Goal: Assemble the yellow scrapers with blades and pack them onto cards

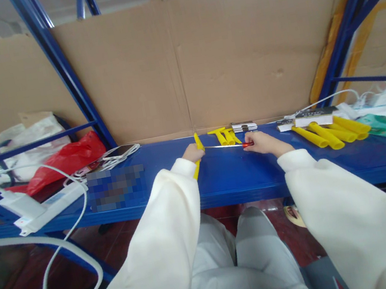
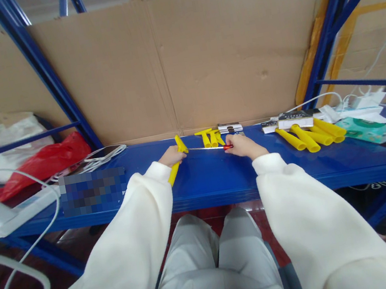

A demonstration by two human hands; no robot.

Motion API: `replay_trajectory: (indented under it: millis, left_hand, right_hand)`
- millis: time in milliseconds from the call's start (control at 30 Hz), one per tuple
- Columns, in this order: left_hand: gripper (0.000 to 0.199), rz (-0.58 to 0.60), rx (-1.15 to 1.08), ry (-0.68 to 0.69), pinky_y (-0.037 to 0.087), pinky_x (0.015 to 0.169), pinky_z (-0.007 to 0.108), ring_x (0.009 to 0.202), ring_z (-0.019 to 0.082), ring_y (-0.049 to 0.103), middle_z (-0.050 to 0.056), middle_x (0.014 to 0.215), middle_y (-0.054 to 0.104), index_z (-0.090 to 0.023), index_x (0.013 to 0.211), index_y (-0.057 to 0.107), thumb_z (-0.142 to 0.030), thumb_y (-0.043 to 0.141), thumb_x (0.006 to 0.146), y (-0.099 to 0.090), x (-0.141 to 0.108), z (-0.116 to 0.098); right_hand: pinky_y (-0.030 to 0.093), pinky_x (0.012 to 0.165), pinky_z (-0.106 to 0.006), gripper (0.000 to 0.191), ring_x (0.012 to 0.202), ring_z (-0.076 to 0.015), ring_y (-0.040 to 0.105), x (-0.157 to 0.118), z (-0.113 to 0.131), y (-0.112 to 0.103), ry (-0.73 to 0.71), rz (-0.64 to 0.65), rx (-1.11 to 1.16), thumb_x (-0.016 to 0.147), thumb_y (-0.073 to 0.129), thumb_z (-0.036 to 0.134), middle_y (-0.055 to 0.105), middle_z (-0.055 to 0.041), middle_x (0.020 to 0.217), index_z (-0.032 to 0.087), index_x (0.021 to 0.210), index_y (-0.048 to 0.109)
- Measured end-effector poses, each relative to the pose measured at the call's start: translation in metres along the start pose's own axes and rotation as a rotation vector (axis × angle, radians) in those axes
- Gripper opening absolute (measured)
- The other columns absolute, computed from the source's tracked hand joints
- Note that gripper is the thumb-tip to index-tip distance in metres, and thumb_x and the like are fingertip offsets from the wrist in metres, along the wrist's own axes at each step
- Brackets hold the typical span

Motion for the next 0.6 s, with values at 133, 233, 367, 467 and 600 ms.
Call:
replay_trajectory:
  millis: [133,233,367,467,600]
  left_hand:
    - [0.026,-0.007,-0.001,-0.002,0.045,0.055,0.022,0.05,0.012,0.053,0.001,0.059,0.06,-0.007,0.096,0.072,-0.005,0.056,0.076,-0.0007,0.0002,0.0005]
    - [0.027,-0.011,0.019,-0.009,0.046,0.057,0.022,0.052,0.012,0.056,0.003,0.063,0.063,-0.006,0.098,0.073,-0.005,0.056,0.077,-0.0019,-0.0003,0.0006]
    - [0.027,-0.009,0.038,-0.012,0.048,0.06,0.023,0.056,0.014,0.06,0.005,0.068,0.067,-0.006,0.098,0.073,-0.007,0.058,0.076,-0.0026,-0.001,-0.0002]
    - [0.027,-0.009,0.04,-0.015,0.049,0.06,0.024,0.058,0.014,0.061,0.006,0.069,0.068,-0.006,0.098,0.073,-0.007,0.058,0.076,-0.0026,-0.0017,-0.0006]
    - [0.028,-0.011,0.044,-0.013,0.05,0.061,0.024,0.059,0.014,0.062,0.007,0.071,0.069,-0.006,0.1,0.073,-0.007,0.057,0.077,-0.003,-0.0021,-0.0008]
  right_hand:
    - [0.044,0.065,-0.027,0.011,0.071,-0.0187,0.064,-0.0009,0.0046,0.001,-0.036,0.056,0.018,0.087,0.06,0.03,0.073,-0.0057,0.08,0.021,0.081,0.064]
    - [0.045,0.068,-0.028,0.011,0.074,-0.0195,0.065,-0.0012,0.0064,0.0016,-0.024,0.073,0.046,0.087,0.061,0.031,0.074,-0.0068,0.084,0.021,0.083,0.064]
    - [0.044,0.065,-0.027,0.017,0.073,-0.0195,0.065,-0.0008,0.0037,0.0028,0.029,0.055,0.053,0.079,0.071,0.031,0.073,-0.0058,0.085,0.021,0.09,0.062]
    - [0.044,0.064,-0.027,0.014,0.071,-0.0188,0.063,-0.0006,0.0049,0.0026,-0.002,0.034,0.032,0.081,0.069,0.03,0.073,-0.0047,0.083,0.021,0.088,0.062]
    - [0.045,0.066,-0.028,0.011,0.073,-0.0198,0.064,-0.0011,0.007,0.0025,-0.042,0.054,0.025,0.085,0.064,0.032,0.073,-0.0058,0.08,0.021,0.081,0.064]
Point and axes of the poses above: each hand's wrist, its own x-axis towards the middle knuckle, its own y-axis out of the palm, z = x × y, the point moved 7 cm from there along x, towards the middle knuckle
